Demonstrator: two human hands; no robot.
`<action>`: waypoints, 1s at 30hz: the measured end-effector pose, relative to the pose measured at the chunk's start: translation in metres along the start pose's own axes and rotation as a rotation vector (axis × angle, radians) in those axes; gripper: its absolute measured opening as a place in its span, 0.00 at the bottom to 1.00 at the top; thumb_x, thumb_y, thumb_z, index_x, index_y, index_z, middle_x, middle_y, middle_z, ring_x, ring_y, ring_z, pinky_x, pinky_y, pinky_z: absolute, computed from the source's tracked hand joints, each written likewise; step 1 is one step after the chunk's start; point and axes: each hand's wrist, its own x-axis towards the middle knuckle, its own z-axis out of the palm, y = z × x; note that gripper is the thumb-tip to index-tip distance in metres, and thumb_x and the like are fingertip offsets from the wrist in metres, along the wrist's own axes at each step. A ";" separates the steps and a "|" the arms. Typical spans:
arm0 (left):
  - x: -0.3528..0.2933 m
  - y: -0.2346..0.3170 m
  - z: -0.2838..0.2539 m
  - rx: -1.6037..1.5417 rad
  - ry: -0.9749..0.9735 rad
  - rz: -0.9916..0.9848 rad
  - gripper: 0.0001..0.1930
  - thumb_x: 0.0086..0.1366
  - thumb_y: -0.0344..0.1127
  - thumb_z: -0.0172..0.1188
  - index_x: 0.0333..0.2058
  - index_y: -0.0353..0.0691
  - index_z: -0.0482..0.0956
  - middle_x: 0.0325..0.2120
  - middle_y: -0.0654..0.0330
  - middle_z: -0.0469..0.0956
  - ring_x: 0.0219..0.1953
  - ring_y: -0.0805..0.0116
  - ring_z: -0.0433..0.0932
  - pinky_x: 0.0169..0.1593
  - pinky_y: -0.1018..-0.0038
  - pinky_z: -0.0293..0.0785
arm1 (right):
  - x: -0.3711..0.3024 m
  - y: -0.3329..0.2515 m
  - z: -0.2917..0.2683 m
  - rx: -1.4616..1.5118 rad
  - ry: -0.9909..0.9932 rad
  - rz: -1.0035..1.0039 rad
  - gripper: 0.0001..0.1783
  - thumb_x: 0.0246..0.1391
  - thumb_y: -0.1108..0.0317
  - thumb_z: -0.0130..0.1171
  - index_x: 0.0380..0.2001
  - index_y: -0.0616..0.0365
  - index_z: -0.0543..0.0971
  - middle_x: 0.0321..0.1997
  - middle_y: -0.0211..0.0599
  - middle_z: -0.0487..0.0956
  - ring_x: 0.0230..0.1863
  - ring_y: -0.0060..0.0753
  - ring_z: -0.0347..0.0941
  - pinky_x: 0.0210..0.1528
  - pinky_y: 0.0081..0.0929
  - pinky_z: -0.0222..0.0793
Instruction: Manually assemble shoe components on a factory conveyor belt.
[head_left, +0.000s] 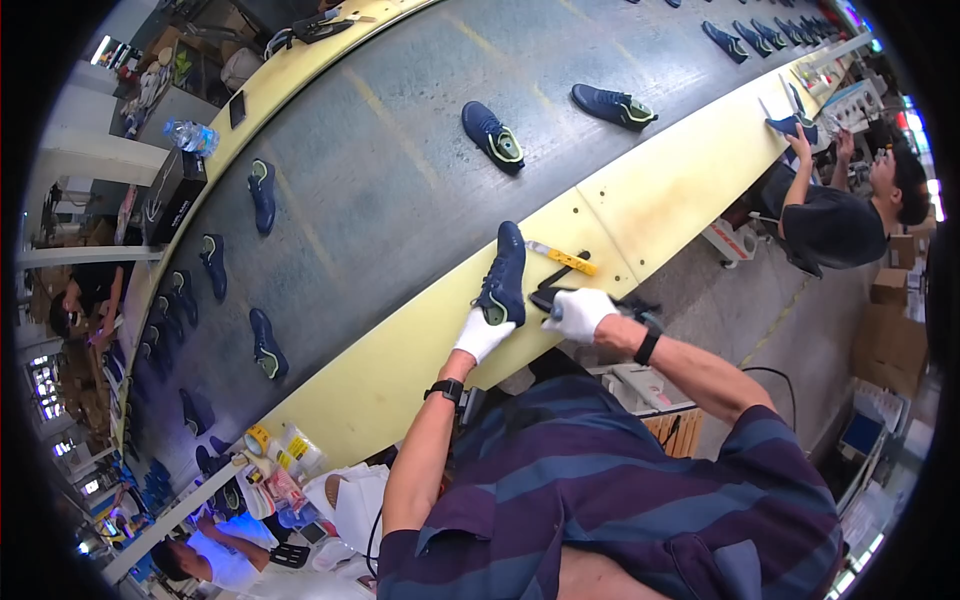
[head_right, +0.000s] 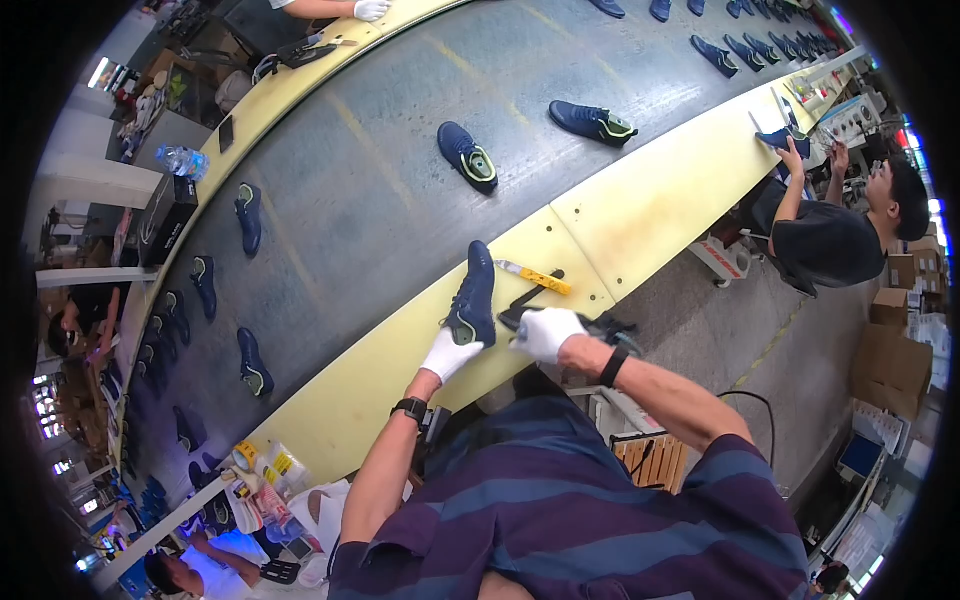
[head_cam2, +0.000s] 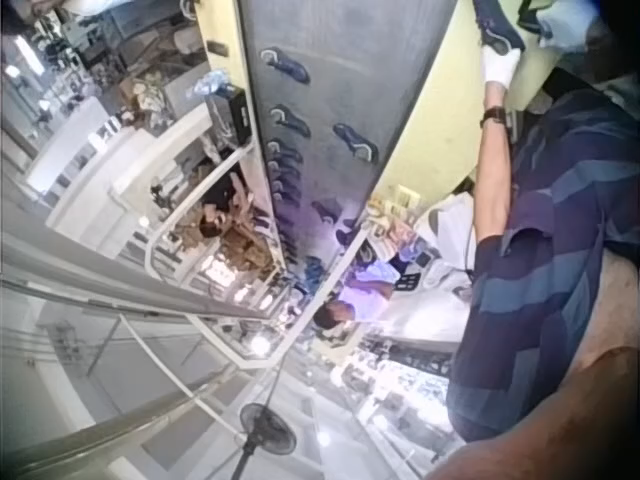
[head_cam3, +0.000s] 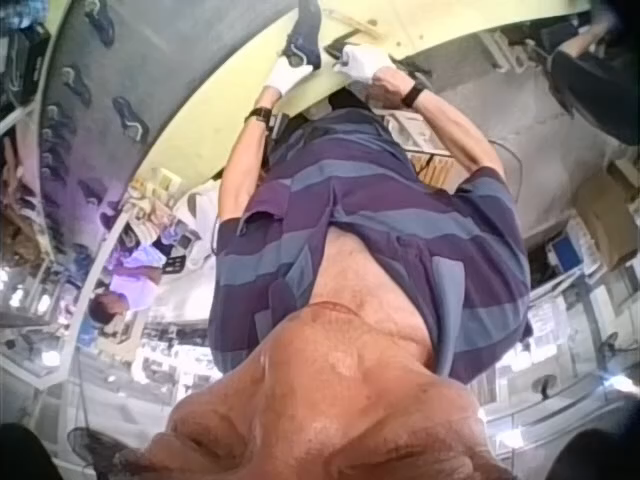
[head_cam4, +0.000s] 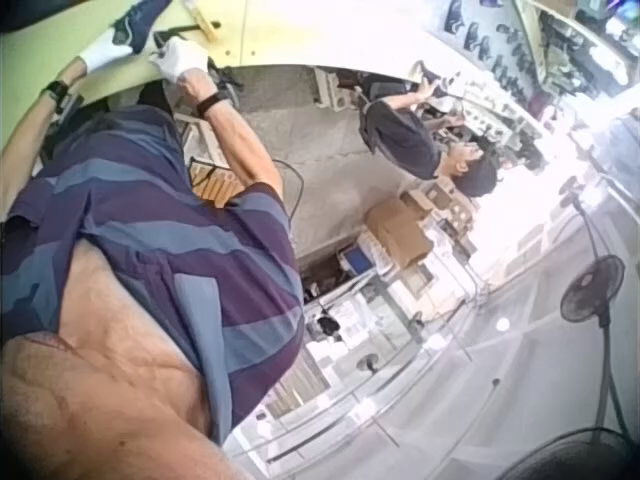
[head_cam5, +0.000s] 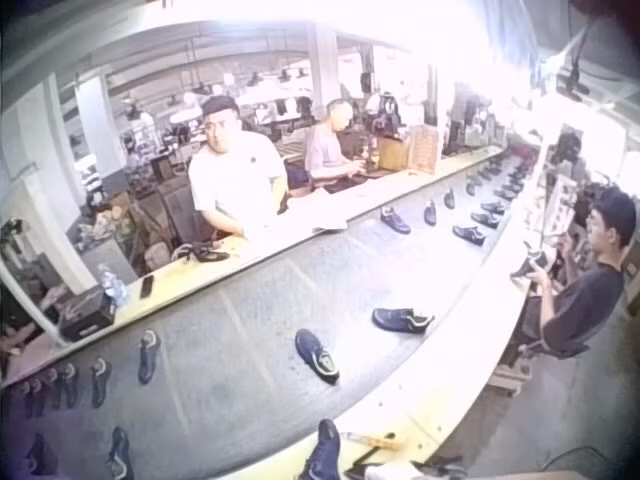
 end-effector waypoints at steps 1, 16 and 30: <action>0.003 0.003 0.003 -0.128 0.098 0.020 0.45 0.55 0.43 0.79 0.66 0.30 0.65 0.55 0.46 0.81 0.56 0.57 0.82 0.61 0.65 0.77 | 0.001 0.006 -0.018 -0.033 0.029 0.026 0.23 0.57 0.43 0.66 0.35 0.54 0.88 0.36 0.49 0.87 0.39 0.54 0.86 0.44 0.44 0.80; 0.029 0.097 0.068 0.467 0.522 -0.095 0.41 0.53 0.51 0.77 0.63 0.44 0.69 0.46 0.47 0.83 0.48 0.43 0.84 0.55 0.55 0.79 | 0.095 0.154 -0.117 -0.020 0.534 0.183 0.25 0.57 0.51 0.70 0.48 0.60 0.82 0.46 0.52 0.86 0.47 0.57 0.83 0.52 0.46 0.78; -0.067 0.239 0.027 -0.838 0.182 0.081 0.27 0.72 0.39 0.61 0.64 0.32 0.72 0.55 0.58 0.80 0.55 0.69 0.79 0.62 0.69 0.73 | -0.069 -0.007 -0.077 1.147 0.304 -0.350 0.38 0.71 0.59 0.57 0.75 0.66 0.59 0.69 0.53 0.73 0.70 0.40 0.69 0.71 0.35 0.64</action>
